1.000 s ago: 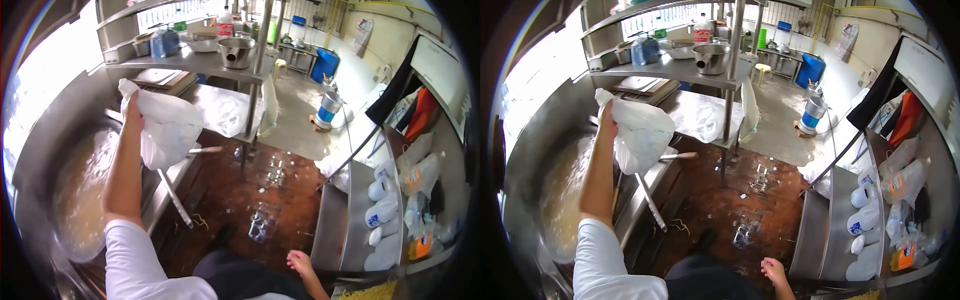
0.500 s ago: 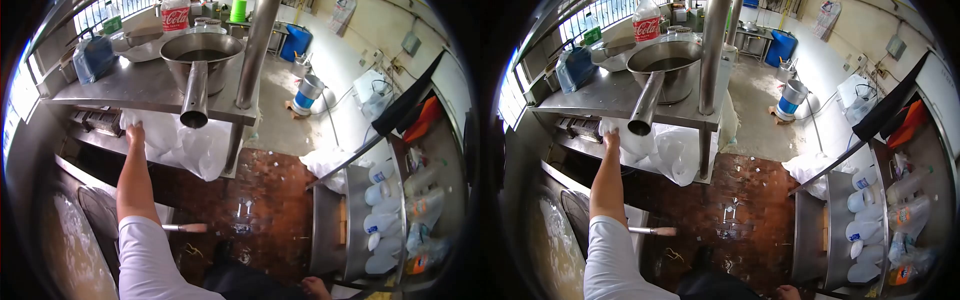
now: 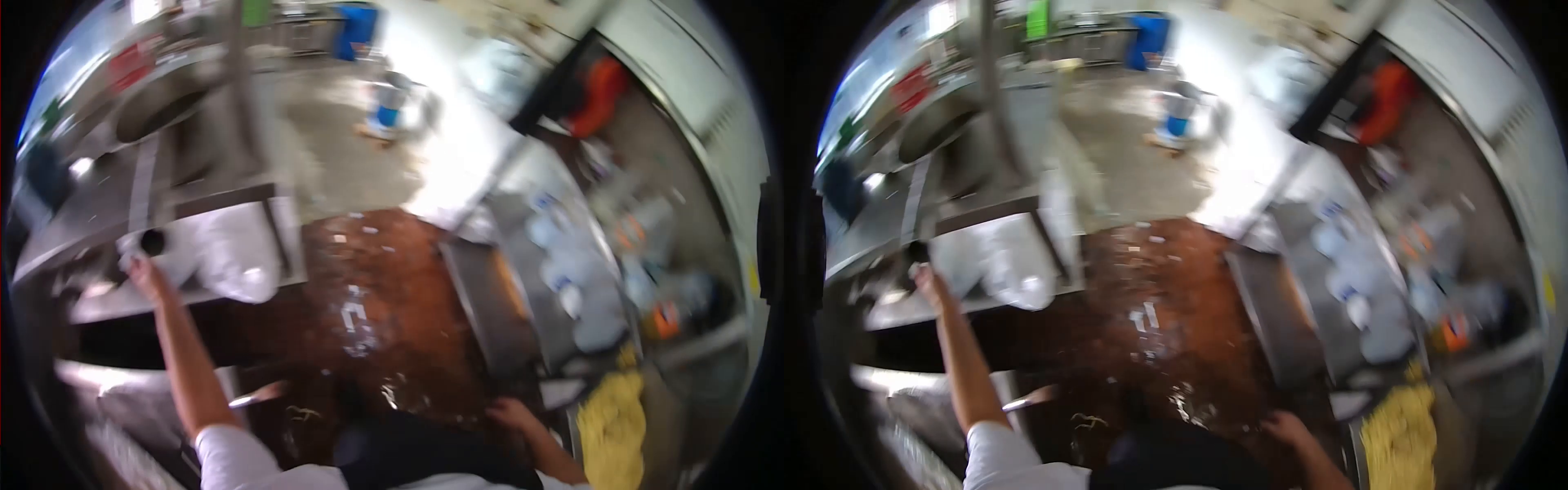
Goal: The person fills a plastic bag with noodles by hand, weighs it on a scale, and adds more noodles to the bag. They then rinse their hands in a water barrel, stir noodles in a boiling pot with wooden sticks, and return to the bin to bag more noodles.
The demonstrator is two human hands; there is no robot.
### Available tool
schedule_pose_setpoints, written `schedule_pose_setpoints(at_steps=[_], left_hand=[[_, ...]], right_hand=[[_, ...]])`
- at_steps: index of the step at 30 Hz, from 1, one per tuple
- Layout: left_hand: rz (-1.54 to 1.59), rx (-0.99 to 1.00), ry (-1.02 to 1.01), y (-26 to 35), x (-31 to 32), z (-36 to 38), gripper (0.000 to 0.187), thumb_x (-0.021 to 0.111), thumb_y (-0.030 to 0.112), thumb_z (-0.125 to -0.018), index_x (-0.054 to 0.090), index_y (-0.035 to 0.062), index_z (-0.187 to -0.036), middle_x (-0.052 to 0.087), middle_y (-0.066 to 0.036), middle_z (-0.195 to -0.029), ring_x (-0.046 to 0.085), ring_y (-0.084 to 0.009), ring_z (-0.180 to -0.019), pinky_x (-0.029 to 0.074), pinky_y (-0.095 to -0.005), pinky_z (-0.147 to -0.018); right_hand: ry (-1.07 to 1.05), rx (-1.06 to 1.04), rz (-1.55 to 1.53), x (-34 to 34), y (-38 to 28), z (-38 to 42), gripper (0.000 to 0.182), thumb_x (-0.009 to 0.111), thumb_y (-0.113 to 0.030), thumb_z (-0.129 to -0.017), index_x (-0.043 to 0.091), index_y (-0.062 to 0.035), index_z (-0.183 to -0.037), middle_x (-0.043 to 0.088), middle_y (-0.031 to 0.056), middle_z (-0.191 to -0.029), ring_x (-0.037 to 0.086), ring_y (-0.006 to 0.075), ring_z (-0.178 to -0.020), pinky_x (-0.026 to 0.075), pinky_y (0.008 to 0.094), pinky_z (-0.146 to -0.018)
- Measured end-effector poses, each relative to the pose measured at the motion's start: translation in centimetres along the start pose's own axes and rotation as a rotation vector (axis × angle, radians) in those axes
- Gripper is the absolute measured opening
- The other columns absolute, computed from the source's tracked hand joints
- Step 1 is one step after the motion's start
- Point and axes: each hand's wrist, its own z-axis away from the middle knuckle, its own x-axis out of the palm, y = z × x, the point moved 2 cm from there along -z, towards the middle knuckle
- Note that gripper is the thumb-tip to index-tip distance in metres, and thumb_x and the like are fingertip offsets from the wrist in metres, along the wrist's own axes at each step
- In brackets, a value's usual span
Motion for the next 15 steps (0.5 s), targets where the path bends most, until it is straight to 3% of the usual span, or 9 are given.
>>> schedule_pose_setpoints(at_steps=[1,2,3,5,7,10,11,13,15], left_hand=[[0.058,-0.098,-0.154,7.8,2.7,9.1,0.040,0.059,0.027,-0.095,0.052,0.0127,-0.132,0.060,-0.007,-0.123,0.057,-0.0181,-0.113,0.042,-0.0315,-0.095],[0.035,-0.209,-0.260,15.0,6.3,16.7,0.032,0.059,0.041,-0.092,0.060,0.0140,-0.110,0.063,-0.001,-0.083,0.057,-0.0107,-0.069,0.043,-0.0242,-0.061],[0.138,-0.396,-0.596,10.9,5.3,17.5,0.026,0.062,0.039,-0.092,0.061,0.0138,-0.098,0.063,-0.002,-0.084,0.062,-0.0137,-0.075,0.049,-0.0259,-0.063],[-0.007,-0.381,-1.329,18.5,7.6,29.4,0.027,0.063,0.035,-0.092,0.059,0.0083,-0.093,0.058,-0.004,-0.064,0.056,-0.0123,-0.050,0.041,-0.0243,-0.039],[-0.170,-0.504,-1.711,27.3,9.9,43.0,0.035,0.064,0.033,-0.088,0.060,0.0023,-0.105,0.066,-0.009,-0.074,0.063,-0.0171,-0.058,0.048,-0.0266,-0.047],[-0.253,-0.665,-2.292,29.3,11.4,57.8,0.039,0.066,0.023,-0.087,0.058,-0.0001,-0.117,0.069,-0.013,-0.086,0.066,-0.0195,-0.066,0.052,-0.0281,-0.056],[-0.264,-0.626,-2.337,30.3,11.4,61.9,0.039,0.066,0.023,-0.087,0.058,-0.0001,-0.117,0.069,-0.013,-0.086,0.066,-0.0195,-0.066,0.052,-0.0281,-0.056],[-0.406,-0.743,-2.617,33.4,9.9,71.3,0.044,0.063,0.011,-0.090,0.051,0.0003,-0.131,0.067,-0.013,-0.108,0.065,-0.0179,-0.090,0.053,-0.0325,-0.079],[-0.428,-0.692,-2.703,34.9,8.8,79.8,0.045,0.064,0.009,-0.089,0.051,0.0002,-0.132,0.067,-0.014,-0.108,0.066,-0.0193,-0.090,0.053,-0.0317,-0.079]], right_hand=[[-0.041,0.037,-0.163,-1.5,-1.8,1.4,0.053,0.065,-0.047,-0.086,0.066,-0.0035,-0.116,0.067,0.0190,-0.113,0.064,0.0311,-0.108,0.051,0.0382,-0.091],[0.197,-0.138,-0.059,-0.9,-0.7,1.4,0.049,0.068,-0.040,-0.088,0.064,-0.0033,-0.120,0.071,0.0144,-0.103,0.069,0.0219,-0.088,0.054,0.0335,-0.079],[0.218,-0.121,-0.217,-0.4,0.4,1.7,0.052,0.067,-0.044,-0.088,0.063,-0.0045,-0.122,0.069,0.0145,-0.112,0.067,0.0238,-0.100,0.052,0.0345,-0.087],[0.279,-0.109,-0.277,-2.4,-1.8,6.4,0.055,0.065,-0.046,-0.089,0.061,-0.0051,-0.126,0.068,0.0146,-0.115,0.066,0.0267,-0.105,0.051,0.0373,-0.090],[0.392,-0.133,-0.237,0.1,1.7,7.9,0.054,0.062,-0.047,-0.088,0.061,-0.0070,-0.125,0.069,0.0157,-0.111,0.066,0.0305,-0.101,0.052,0.0411,-0.087],[0.369,-0.072,-0.374,2.8,6.0,14.5,0.052,0.063,-0.045,-0.087,0.062,-0.0073,-0.123,0.068,0.0154,-0.112,0.065,0.0318,-0.103,0.051,0.0426,-0.088],[0.325,-0.081,-0.416,4.2,7.8,16.0,0.051,0.064,-0.042,-0.085,0.063,-0.0069,-0.122,0.068,0.0149,-0.114,0.064,0.0320,-0.105,0.050,0.0429,-0.090],[0.367,-0.110,-0.621,8.8,13.3,20.0,0.051,0.065,-0.044,-0.086,0.063,-0.0057,-0.120,0.068,0.0158,-0.111,0.065,0.0291,-0.103,0.051,0.0397,-0.088],[0.464,-0.088,-0.885,14.7,19.6,23.4,0.055,0.066,-0.046,-0.086,0.063,-0.0040,-0.122,0.068,0.0158,-0.112,0.065,0.0266,-0.105,0.051,0.0366,-0.090]])
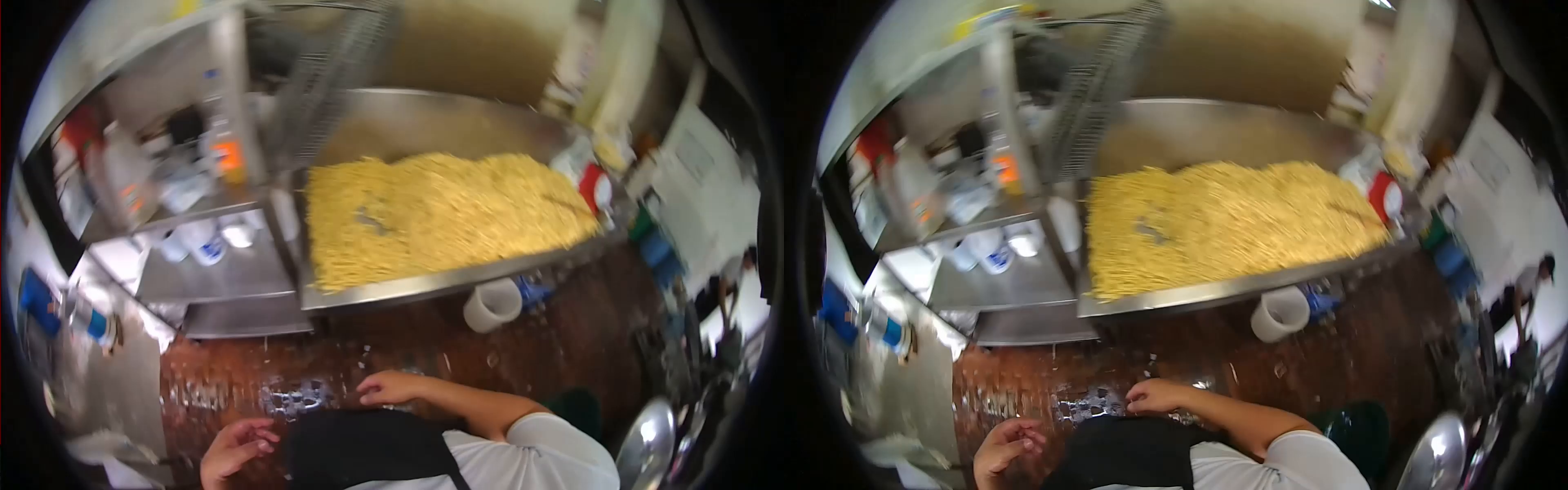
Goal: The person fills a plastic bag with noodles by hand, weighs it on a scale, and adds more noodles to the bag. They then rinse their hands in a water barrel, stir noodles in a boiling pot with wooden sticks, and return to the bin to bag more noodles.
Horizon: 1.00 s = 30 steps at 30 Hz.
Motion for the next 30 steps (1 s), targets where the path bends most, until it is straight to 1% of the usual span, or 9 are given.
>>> schedule_pose_setpoints(at_steps=[4,6,9,10,17,18,23,27,30], left_hand=[[-0.086,-0.034,-0.223,3.3,9.6,-11.3,0.046,0.064,0.008,-0.090,0.049,0.0004,-0.133,0.066,-0.014,-0.111,0.065,-0.0197,-0.096,0.054,-0.0319,-0.082],[-0.163,0.009,-0.340,5.1,14.9,-15.7,0.046,0.064,0.008,-0.091,0.049,0.0010,-0.134,0.065,-0.013,-0.114,0.063,-0.0182,-0.101,0.052,-0.0316,-0.087],[-0.142,-0.156,-0.482,7.6,22.1,-20.9,0.049,0.064,0.007,-0.091,0.048,0.0009,-0.136,0.064,-0.013,-0.116,0.062,-0.0181,-0.103,0.049,-0.0325,-0.092],[-0.208,-0.197,-0.562,8.0,23.5,-23.0,0.052,0.064,0.006,-0.090,0.046,0.0008,-0.138,0.063,-0.013,-0.120,0.060,-0.0185,-0.108,0.047,-0.0333,-0.095],[-0.174,-0.291,-0.759,10.3,32.3,-36.1,0.057,0.065,0.008,-0.089,0.042,0.0004,-0.141,0.061,-0.015,-0.123,0.058,-0.0201,-0.111,0.045,-0.0348,-0.098],[-0.162,-0.253,-0.880,10.4,33.8,-38.8,0.054,0.064,0.007,-0.091,0.043,0.0054,-0.141,0.059,-0.010,-0.127,0.057,-0.0173,-0.113,0.046,-0.0323,-0.095],[-0.141,-0.183,-1.011,12.4,45.1,-52.5,0.054,0.062,0.009,-0.093,0.042,0.0041,-0.142,0.059,-0.012,-0.128,0.059,-0.0181,-0.111,0.046,-0.0326,-0.096],[-0.214,-0.191,-1.141,18.6,54.8,-57.5,0.061,0.069,0.015,-0.087,0.044,-0.0003,-0.141,0.061,-0.014,-0.125,0.058,-0.0186,-0.109,0.043,-0.0342,-0.100],[-0.389,-0.104,-1.182,21.3,60.3,-61.1,0.064,0.071,0.019,-0.087,0.043,0.0002,-0.142,0.061,-0.013,-0.126,0.057,-0.0177,-0.109,0.042,-0.0336,-0.099]], right_hand=[[0.223,0.247,-0.195,-5.0,10.6,12.1,0.055,0.067,-0.042,-0.087,0.062,-0.0022,-0.124,0.068,0.0150,-0.113,0.065,0.0263,-0.105,0.051,0.0359,-0.090],[0.270,0.257,-0.290,-8.0,11.7,17.3,0.050,0.064,-0.040,-0.092,0.060,-0.0045,-0.127,0.067,0.0059,-0.101,0.061,0.0123,-0.084,0.051,0.0297,-0.072],[0.393,0.379,-0.600,-13.4,12.8,21.6,0.052,0.069,-0.038,-0.088,0.060,-0.0024,-0.125,0.068,0.0089,-0.102,0.065,0.0152,-0.085,0.051,0.0288,-0.073],[0.503,0.347,-0.655,-14.9,13.4,22.0,0.053,0.069,-0.038,-0.088,0.060,-0.0019,-0.126,0.066,0.0061,-0.096,0.062,0.0112,-0.079,0.050,0.0273,-0.069],[0.534,0.139,-0.340,-29.2,17.1,25.7,0.053,0.067,-0.036,-0.091,0.056,-0.0018,-0.130,0.067,0.0086,-0.102,0.062,0.0144,-0.081,0.051,0.0288,-0.072],[0.486,0.203,-0.367,-31.6,17.7,27.4,0.054,0.066,-0.037,-0.091,0.056,-0.0016,-0.130,0.067,0.0100,-0.105,0.062,0.0163,-0.088,0.051,0.0291,-0.077],[0.808,0.396,-0.298,-43.0,22.8,39.1,0.044,0.067,-0.026,-0.093,0.058,-0.0029,-0.129,0.068,0.0053,-0.105,0.062,0.0131,-0.099,0.050,0.0289,-0.088],[1.165,0.480,-0.582,-49.2,25.1,48.3,0.042,0.068,-0.024,-0.092,0.059,-0.0047,-0.128,0.068,0.0029,-0.103,0.061,0.0101,-0.090,0.049,0.0256,-0.077],[1.255,0.469,-0.605,-53.7,29.3,54.2,0.042,0.067,-0.024,-0.092,0.058,-0.0057,-0.129,0.068,0.0004,-0.101,0.061,0.0092,-0.087,0.048,0.0234,-0.073]])
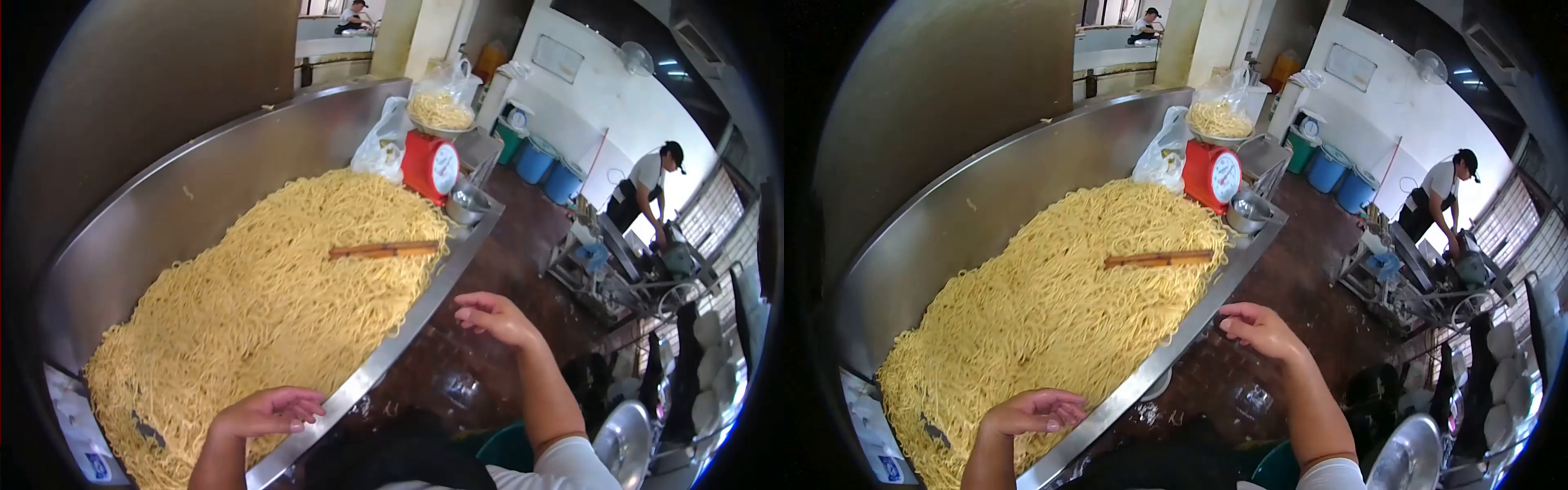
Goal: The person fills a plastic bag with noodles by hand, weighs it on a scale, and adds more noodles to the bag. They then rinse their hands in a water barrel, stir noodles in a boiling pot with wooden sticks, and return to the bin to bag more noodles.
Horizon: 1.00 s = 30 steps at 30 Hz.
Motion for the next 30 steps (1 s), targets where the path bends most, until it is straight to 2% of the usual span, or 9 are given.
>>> schedule_pose_setpoints(at_steps=[2,5,9,11,12,15,17,18,30], left_hand=[[-0.006,0.046,0.034,2.3,-0.6,-3.6,0.064,0.071,0.019,-0.087,0.043,0.0002,-0.142,0.061,-0.013,-0.126,0.057,-0.0177,-0.110,0.042,-0.0335,-0.099],[-0.049,0.096,0.117,4.6,-0.7,-9.4,0.064,0.071,0.018,-0.086,0.044,0.0000,-0.141,0.061,-0.014,-0.126,0.057,-0.0187,-0.111,0.043,-0.0346,-0.099],[0.023,0.089,0.264,4.9,-0.4,-16.9,0.062,0.069,0.014,-0.088,0.042,0.0017,-0.143,0.059,-0.013,-0.128,0.056,-0.0204,-0.115,0.044,-0.0348,-0.097],[0.103,0.054,0.404,5.7,1.5,-19.4,0.062,0.068,0.013,-0.087,0.042,0.0011,-0.142,0.059,-0.014,-0.128,0.056,-0.0225,-0.116,0.044,-0.0358,-0.098],[0.165,0.034,0.501,7.4,3.6,-22.0,0.061,0.068,0.012,-0.087,0.042,0.0011,-0.142,0.059,-0.015,-0.128,0.057,-0.0234,-0.116,0.044,-0.0363,-0.098],[0.180,0.000,0.716,9.0,8.1,-24.7,0.068,0.072,0.023,-0.081,0.045,-0.0034,-0.137,0.063,-0.020,-0.121,0.061,-0.0304,-0.111,0.046,-0.0388,-0.095],[0.307,0.147,0.950,9.7,10.0,-26.0,0.071,0.074,0.027,-0.080,0.044,-0.0042,-0.137,0.063,-0.020,-0.119,0.062,-0.0301,-0.110,0.048,-0.0382,-0.094],[0.224,0.120,0.919,9.9,9.9,-26.4,0.071,0.070,0.040,-0.085,0.046,-0.0001,-0.138,0.062,-0.014,-0.121,0.061,-0.0205,-0.103,0.047,-0.0319,-0.089],[0.405,0.130,1.100,8.7,13.7,-31.9,0.064,0.074,0.035,-0.083,0.054,-0.0001,-0.132,0.063,-0.013,-0.118,0.060,-0.0192,-0.105,0.046,-0.0311,-0.090]], right_hand=[[0.122,-0.036,-0.009,-4.6,-0.2,-4.4,0.044,0.068,-0.026,-0.091,0.058,-0.0046,-0.128,0.067,0.0010,-0.106,0.061,0.0098,-0.090,0.047,0.0233,-0.073],[0.425,-0.350,0.120,-13.8,-0.9,-16.6,0.068,0.071,-0.038,-0.087,0.049,0.0059,-0.135,0.061,0.0124,-0.120,0.057,0.0187,-0.108,0.047,0.0325,-0.090],[0.663,-0.674,0.406,-25.5,-12.3,-35.2,0.096,0.067,-0.058,-0.082,0.039,0.0142,-0.138,0.044,0.0337,-0.139,0.044,0.0397,-0.132,0.034,0.0419,-0.110],[0.813,-0.788,0.543,-29.9,-16.9,-44.9,0.116,0.069,-0.071,-0.070,0.034,0.0149,-0.139,0.041,0.0350,-0.140,0.042,0.0431,-0.132,0.034,0.0430,-0.110],[0.973,-0.596,0.607,-31.5,-20.5,-50.4,0.115,0.070,-0.074,-0.065,0.043,0.0132,-0.135,0.047,0.0339,-0.136,0.046,0.0424,-0.129,0.037,0.0426,-0.108],[0.604,-0.660,0.471,-34.2,-22.8,-59.3,0.109,0.070,-0.074,-0.064,0.052,0.0113,-0.129,0.056,0.0319,-0.128,0.052,0.0396,-0.125,0.041,0.0423,-0.104],[0.469,-0.530,0.479,-32.4,-24.7,-57.4,0.070,0.070,-0.059,-0.075,0.067,0.0010,-0.112,0.068,0.0201,-0.111,0.064,0.0312,-0.104,0.048,0.0381,-0.090],[0.457,-0.523,0.476,-32.4,-24.5,-58.6,0.070,0.070,-0.059,-0.075,0.067,0.0010,-0.112,0.068,0.0201,-0.111,0.064,0.0312,-0.104,0.048,0.0381,-0.090],[0.478,-0.679,0.373,-31.3,-24.5,-62.3,0.053,0.061,-0.050,-0.080,0.064,-0.0045,-0.106,0.069,0.0157,-0.103,0.063,0.0326,-0.103,0.044,0.0439,-0.092]])
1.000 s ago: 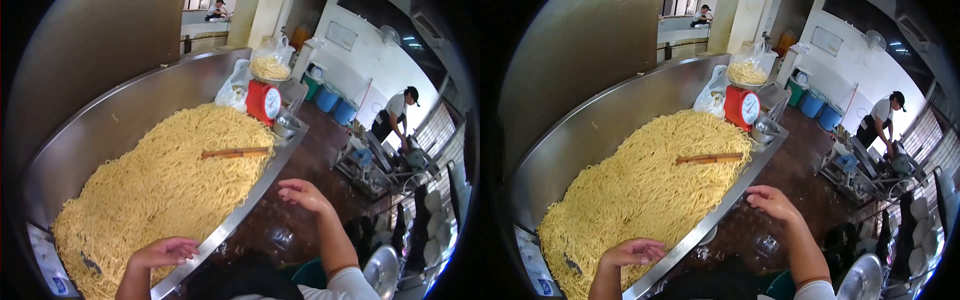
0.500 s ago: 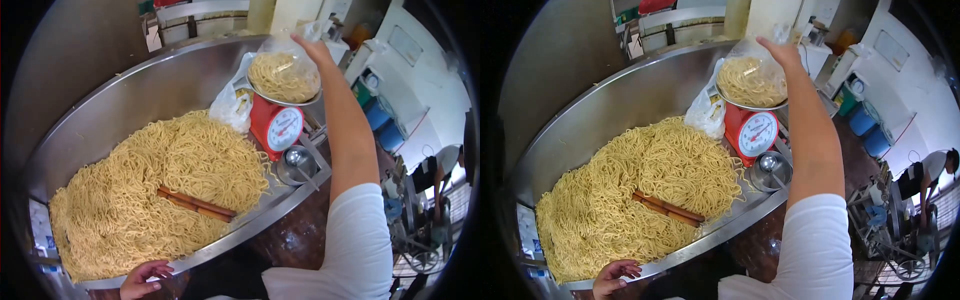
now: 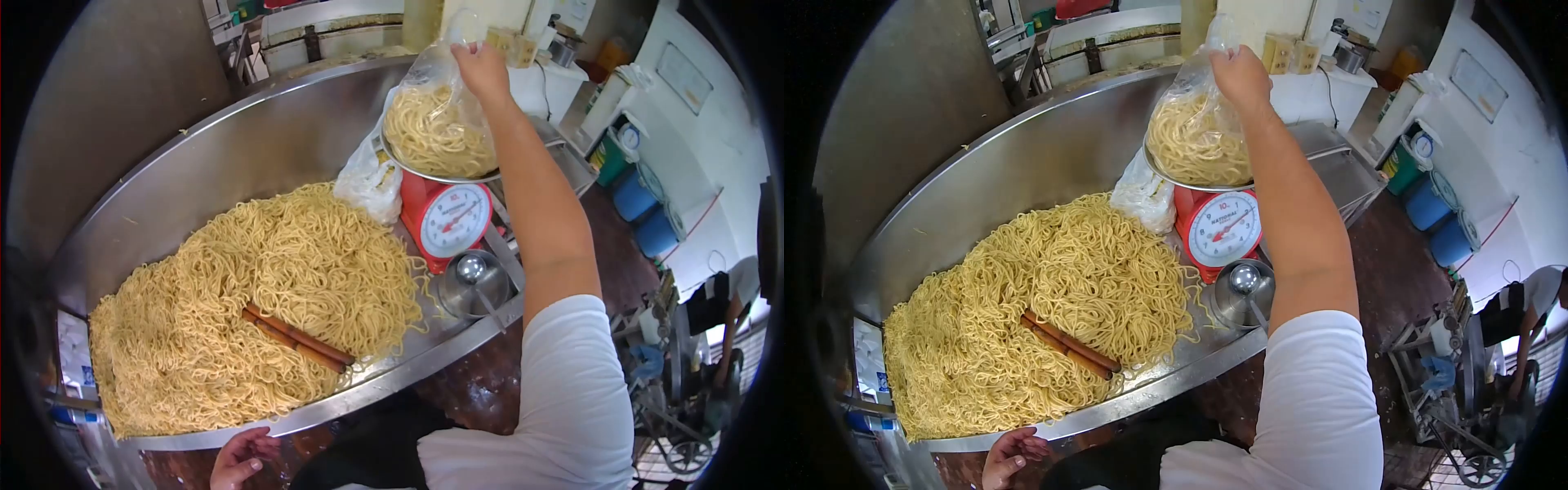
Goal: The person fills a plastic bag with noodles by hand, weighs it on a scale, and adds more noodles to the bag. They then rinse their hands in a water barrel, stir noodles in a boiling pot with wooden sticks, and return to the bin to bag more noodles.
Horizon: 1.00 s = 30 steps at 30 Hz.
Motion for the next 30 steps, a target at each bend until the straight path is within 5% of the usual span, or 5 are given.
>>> schedule_pose_setpoints(at_steps=[9,10,11,18,30], left_hand=[[-0.162,-0.003,0.059,0.4,-1.3,2.6,0.062,0.072,0.016,-0.087,0.044,-0.0007,-0.140,0.060,-0.008,-0.122,0.055,-0.0158,-0.112,0.046,-0.0320,-0.098],[-0.312,0.074,0.051,1.3,-1.4,2.7,0.062,0.072,0.018,-0.088,0.045,-0.0001,-0.140,0.060,-0.008,-0.121,0.055,-0.0153,-0.111,0.046,-0.0306,-0.097],[-0.394,0.127,0.072,1.8,-1.8,2.4,0.062,0.072,0.025,-0.088,0.046,0.0020,-0.140,0.061,-0.008,-0.118,0.055,-0.0150,-0.110,0.046,-0.0304,-0.095],[-0.858,0.714,0.348,12.1,0.0,-2.7,0.099,0.073,0.053,-0.080,0.029,-0.0065,-0.145,0.044,-0.030,-0.140,0.045,-0.0385,-0.131,0.036,-0.0426,-0.109],[-0.920,0.444,0.527,7.3,-11.1,-2.2,0.083,0.079,0.040,-0.066,0.047,-0.0010,-0.130,0.055,-0.024,-0.126,0.055,-0.0400,-0.114,0.042,-0.0485,-0.101]], right_hand=[[0.268,-0.210,-0.278,0.2,-8.2,-2.3,0.053,0.035,-0.038,-0.101,0.057,0.0005,-0.129,0.063,0.0227,-0.120,0.061,0.0345,-0.107,0.046,0.0417,-0.091],[0.097,-0.119,-0.742,1.4,-6.0,-5.4,0.033,0.051,-0.041,-0.098,0.067,-0.0130,-0.101,0.045,-0.0041,-0.059,0.042,0.0101,-0.051,0.032,0.0282,-0.045],[0.077,-0.147,-0.690,1.5,-7.6,-5.5,0.050,0.044,-0.029,-0.099,0.047,-0.0014,-0.141,0.064,0.0116,-0.119,0.061,0.0224,-0.089,0.048,0.0336,-0.078],[-0.484,-0.419,-0.767,-2.1,-13.9,-6.6,0.053,0.049,-0.028,-0.101,0.036,-0.0139,-0.150,0.052,0.0021,-0.132,0.054,0.0084,-0.086,0.044,0.0213,-0.074],[-1.088,-0.006,-0.848,14.6,-36.0,45.8,0.025,0.059,-0.035,-0.097,0.063,-0.0110,-0.095,0.052,-0.0062,-0.076,0.046,0.0039,-0.063,0.038,0.0221,-0.055]])
